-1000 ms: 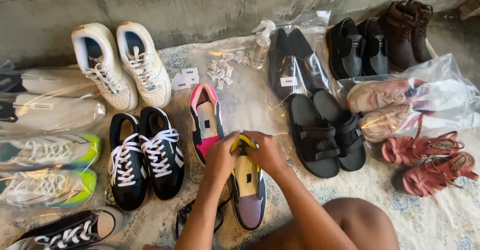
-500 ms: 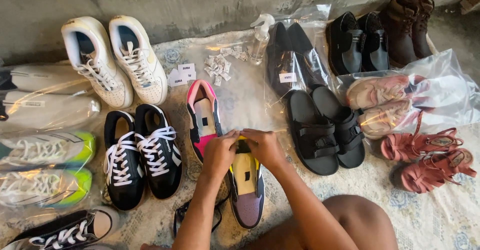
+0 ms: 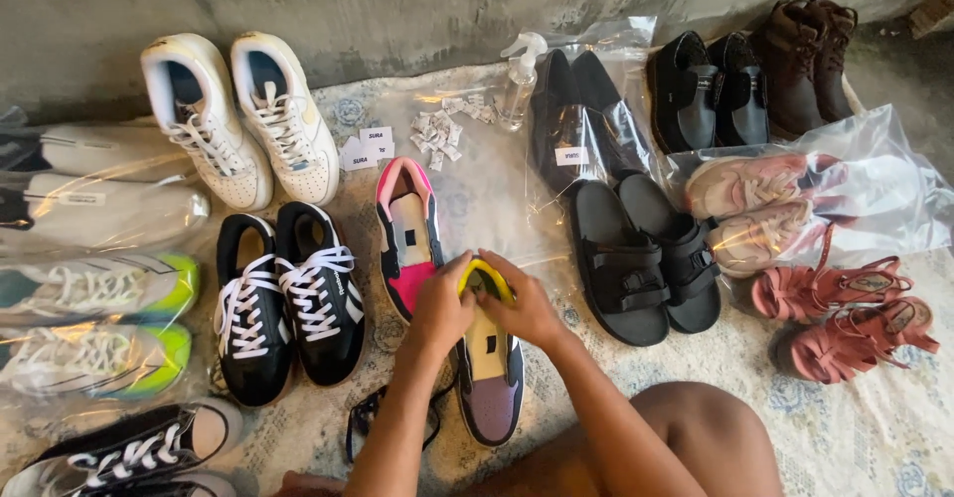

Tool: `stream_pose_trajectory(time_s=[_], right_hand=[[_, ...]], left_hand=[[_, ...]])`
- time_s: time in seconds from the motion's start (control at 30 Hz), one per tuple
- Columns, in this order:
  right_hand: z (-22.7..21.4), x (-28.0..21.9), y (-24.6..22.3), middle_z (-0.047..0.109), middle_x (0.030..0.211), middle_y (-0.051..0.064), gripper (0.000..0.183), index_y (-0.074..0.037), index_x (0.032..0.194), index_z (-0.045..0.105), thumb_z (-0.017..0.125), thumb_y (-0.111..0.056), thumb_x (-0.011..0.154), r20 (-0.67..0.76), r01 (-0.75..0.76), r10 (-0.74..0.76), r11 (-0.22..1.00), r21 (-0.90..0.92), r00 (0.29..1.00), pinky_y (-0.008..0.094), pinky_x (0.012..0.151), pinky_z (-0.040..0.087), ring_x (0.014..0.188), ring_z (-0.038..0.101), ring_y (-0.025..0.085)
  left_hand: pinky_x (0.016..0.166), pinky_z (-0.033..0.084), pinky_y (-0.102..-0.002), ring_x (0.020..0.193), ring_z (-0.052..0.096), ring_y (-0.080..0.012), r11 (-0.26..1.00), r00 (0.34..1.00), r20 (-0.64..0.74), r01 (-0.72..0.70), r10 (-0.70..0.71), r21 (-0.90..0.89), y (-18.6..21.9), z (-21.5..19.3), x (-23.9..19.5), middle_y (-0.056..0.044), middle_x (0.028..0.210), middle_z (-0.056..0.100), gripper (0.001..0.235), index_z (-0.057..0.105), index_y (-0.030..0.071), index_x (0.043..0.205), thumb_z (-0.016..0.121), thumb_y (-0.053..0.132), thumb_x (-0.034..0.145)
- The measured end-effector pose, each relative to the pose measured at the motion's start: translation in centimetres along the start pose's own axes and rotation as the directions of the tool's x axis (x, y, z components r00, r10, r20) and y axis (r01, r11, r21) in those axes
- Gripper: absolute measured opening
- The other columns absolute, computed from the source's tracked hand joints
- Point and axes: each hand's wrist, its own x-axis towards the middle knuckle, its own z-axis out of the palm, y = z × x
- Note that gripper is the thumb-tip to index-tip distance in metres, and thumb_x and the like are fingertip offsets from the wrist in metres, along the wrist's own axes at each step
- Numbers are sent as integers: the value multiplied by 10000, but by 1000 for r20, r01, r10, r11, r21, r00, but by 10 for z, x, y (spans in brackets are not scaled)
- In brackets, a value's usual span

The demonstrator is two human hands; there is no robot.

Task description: The person sits on a rug and organizes a collection of shoes laid out on the floor. They pick up a pair of black sneakers, tie the laces, and place them down. They then pick up a pair of colorful sneakers, remove the laces from one shoe, and place the laces on the floor.

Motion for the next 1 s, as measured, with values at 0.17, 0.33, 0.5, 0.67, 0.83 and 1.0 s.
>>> stream_pose_trajectory(time_s=[0.17, 0.33, 0.5, 0.67, 0.83, 1.0], right_hand=[[3, -34, -21, 483, 1494, 327, 704, -89, 1594, 376, 657, -149, 950, 55, -107, 94, 941, 322, 994, 562, 1125, 437, 1371, 472, 454], [1, -57, -37, 236, 1661, 274, 705, -231, 1672, 214, 459, -490, 1065, 140, -344, 315, 871, 350, 939, 651, 1192, 249, 1504, 245, 478], [20, -96, -9, -155, 1698, 194, 951, -63, 1587, -179, 349, -545, 960, 286, -265, 203, 943, 200, 937, 603, 1249, 98, 1566, -87, 382], [27, -135, -8, -238, 1675, 199, 989, -36, 1592, -148, 410, -583, 985, 379, -310, 328, 945, -110, 865, 526, 1275, 32, 1564, -181, 366], [20, -152, -27, 59, 1640, 387, 1239, -60, 1655, 140, 586, -865, 825, 494, -356, 409, 912, -203, 767, 573, 1227, 279, 1463, 307, 533], [-26, -151, -71, 724, 1221, 287, 534, 15, 1452, 580, 596, -215, 970, 534, -352, 99, 848, 396, 839, 407, 946, 577, 1117, 712, 339]], left_hand=[[1158, 383, -543, 1380, 431, -523, 959, 991, -117, 26, -62, -283, 33, 3, -42, -372, 1501, 438, 648, 438, -47, 1522, 509, -37, 878], [1211, 322, -528, 1457, 374, -440, 924, 969, -56, 209, -239, -321, 35, 9, -86, -319, 1573, 367, 671, 317, 23, 1598, 558, 183, 993], [907, 609, -463, 1135, 708, -321, 902, 943, 69, 332, -326, -276, 29, 27, -123, -152, 1367, 631, 718, 303, 203, 1572, 631, 314, 943], [832, 545, -421, 982, 702, -312, 952, 980, 92, 194, -176, -237, 12, 45, -162, -155, 1187, 687, 630, 386, 144, 1477, 612, 188, 891], [1083, 497, -477, 1275, 620, -333, 927, 896, 327, 355, -300, -124, -43, 43, -175, -139, 1282, 706, 660, 487, 265, 1517, 668, 245, 882], [963, 578, -491, 1126, 698, -277, 905, 946, -23, 315, -322, 288, -34, -12, -170, -58, 1097, 751, 277, 737, 166, 1203, 679, 213, 936]])
